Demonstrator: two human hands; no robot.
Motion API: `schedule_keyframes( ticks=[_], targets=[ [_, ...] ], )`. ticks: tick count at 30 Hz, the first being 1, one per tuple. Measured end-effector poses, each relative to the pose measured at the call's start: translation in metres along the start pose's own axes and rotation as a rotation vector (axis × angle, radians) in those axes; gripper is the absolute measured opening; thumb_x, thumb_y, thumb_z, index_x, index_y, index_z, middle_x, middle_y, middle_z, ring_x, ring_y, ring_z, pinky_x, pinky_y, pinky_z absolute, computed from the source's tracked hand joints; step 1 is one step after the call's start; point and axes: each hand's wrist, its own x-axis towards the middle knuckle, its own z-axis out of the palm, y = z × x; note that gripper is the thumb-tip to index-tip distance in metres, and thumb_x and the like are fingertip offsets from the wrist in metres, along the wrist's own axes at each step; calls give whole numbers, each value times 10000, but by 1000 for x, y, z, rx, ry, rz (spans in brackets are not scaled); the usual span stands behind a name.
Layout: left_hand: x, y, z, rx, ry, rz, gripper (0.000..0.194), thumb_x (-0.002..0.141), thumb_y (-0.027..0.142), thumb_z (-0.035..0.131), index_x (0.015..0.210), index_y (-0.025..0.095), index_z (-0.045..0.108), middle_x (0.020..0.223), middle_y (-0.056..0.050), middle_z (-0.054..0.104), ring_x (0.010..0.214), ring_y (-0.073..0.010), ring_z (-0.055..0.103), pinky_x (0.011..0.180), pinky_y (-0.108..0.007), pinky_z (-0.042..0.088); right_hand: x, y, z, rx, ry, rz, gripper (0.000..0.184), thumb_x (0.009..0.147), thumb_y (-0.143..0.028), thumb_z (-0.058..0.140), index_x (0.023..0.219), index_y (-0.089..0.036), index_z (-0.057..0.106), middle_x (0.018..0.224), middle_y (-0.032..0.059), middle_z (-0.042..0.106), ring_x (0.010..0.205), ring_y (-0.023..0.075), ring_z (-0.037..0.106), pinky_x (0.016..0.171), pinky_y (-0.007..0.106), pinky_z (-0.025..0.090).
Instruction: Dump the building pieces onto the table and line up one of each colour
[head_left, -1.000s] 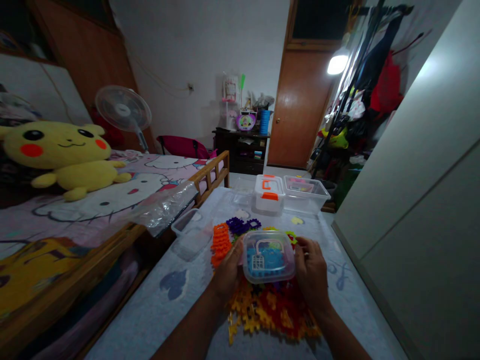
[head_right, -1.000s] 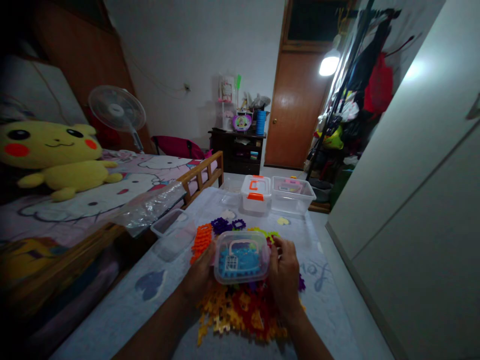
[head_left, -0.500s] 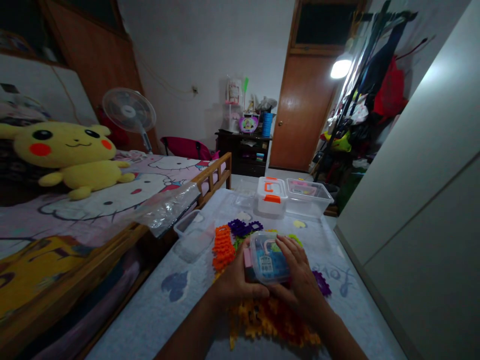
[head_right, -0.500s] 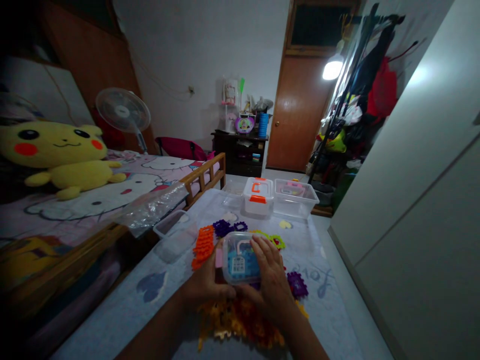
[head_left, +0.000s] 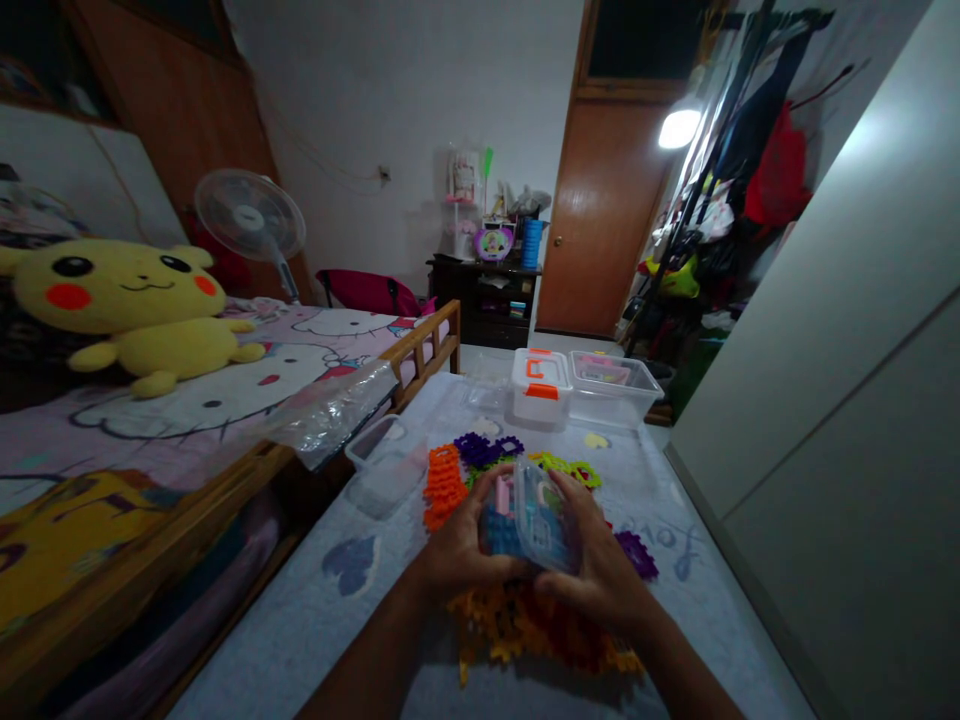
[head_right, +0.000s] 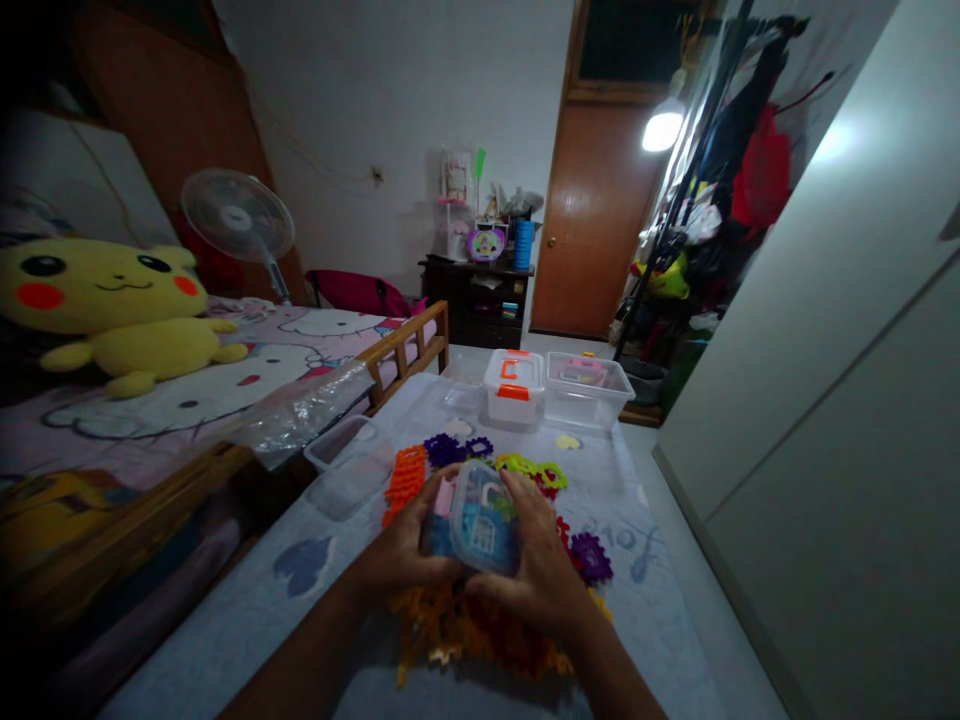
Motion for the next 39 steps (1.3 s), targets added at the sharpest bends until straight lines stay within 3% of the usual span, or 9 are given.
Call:
schedule_keyframes(
  ticks=[4,9,13,17,22,26,31,35,39],
  targets=[
    [1,-1,-1,-167,4,90,1062,586,286,873,1474,328,292,1420,-118,491,1203,-336,576,937,-416,512,-2,-1,3,233,16,98,1025,717,-682,699,1536,-214,299,1541,172,403,1402,383,399,1136,548,344],
    [4,-4,-5,-258,140,118,944,659,357,836,1431,296,295,1353,-123,539,1165,-324,597,921,-429,515,2,-2,-3,450,66,184,968,777,-780,542,1531,-230,283,1547,158,411,1385,355,438,1104,513,399],
    [4,-4,-9,-258,340,151,699,762,437,752,1332,241,398,1237,-101,599,1060,-270,640,913,-408,521,5,1,-10,465,141,228,976,751,-768,589,1516,-239,292,1503,173,462,1321,355,510,1067,512,440],
    [4,2,-12,-205,472,169,659,719,461,786,1226,234,431,1026,-34,638,879,-213,665,800,-352,556,6,11,-10,402,188,239,943,757,-697,634,1505,-231,298,1493,173,455,1331,353,490,1078,511,426],
    [7,20,-11,11,407,110,790,659,481,815,1293,198,438,1136,-99,656,966,-265,663,812,-372,552,6,24,-7,255,169,236,937,738,-679,653,1491,-224,330,1485,152,432,1358,370,435,1110,525,382],
    [17,37,3,448,331,52,881,615,479,836,1368,174,495,1331,-163,591,1173,-351,589,985,-474,475,5,35,-6,230,198,222,934,733,-698,644,1481,-219,355,1493,154,418,1376,378,405,1144,546,328],
    [29,49,21,871,198,131,904,578,499,851,1364,163,556,1391,-189,567,1291,-399,501,1092,-549,372,4,46,-8,300,216,226,938,769,-722,590,1501,-207,310,1537,167,374,1411,368,370,1163,560,291],
    [32,54,18,881,224,174,892,604,515,835,1371,161,549,1386,-196,571,1279,-388,521,1077,-542,394,4,46,-9,318,219,233,947,769,-727,584,1509,-212,293,1558,158,358,1439,357,332,1183,557,251],
    [31,61,3,754,397,195,885,614,525,831,1369,167,540,1361,-184,587,1240,-370,554,1051,-530,416,3,42,-8,331,194,243,963,778,-704,581,1528,-196,253,1579,164,320,1436,352,337,1172,550,281]
  ],
)
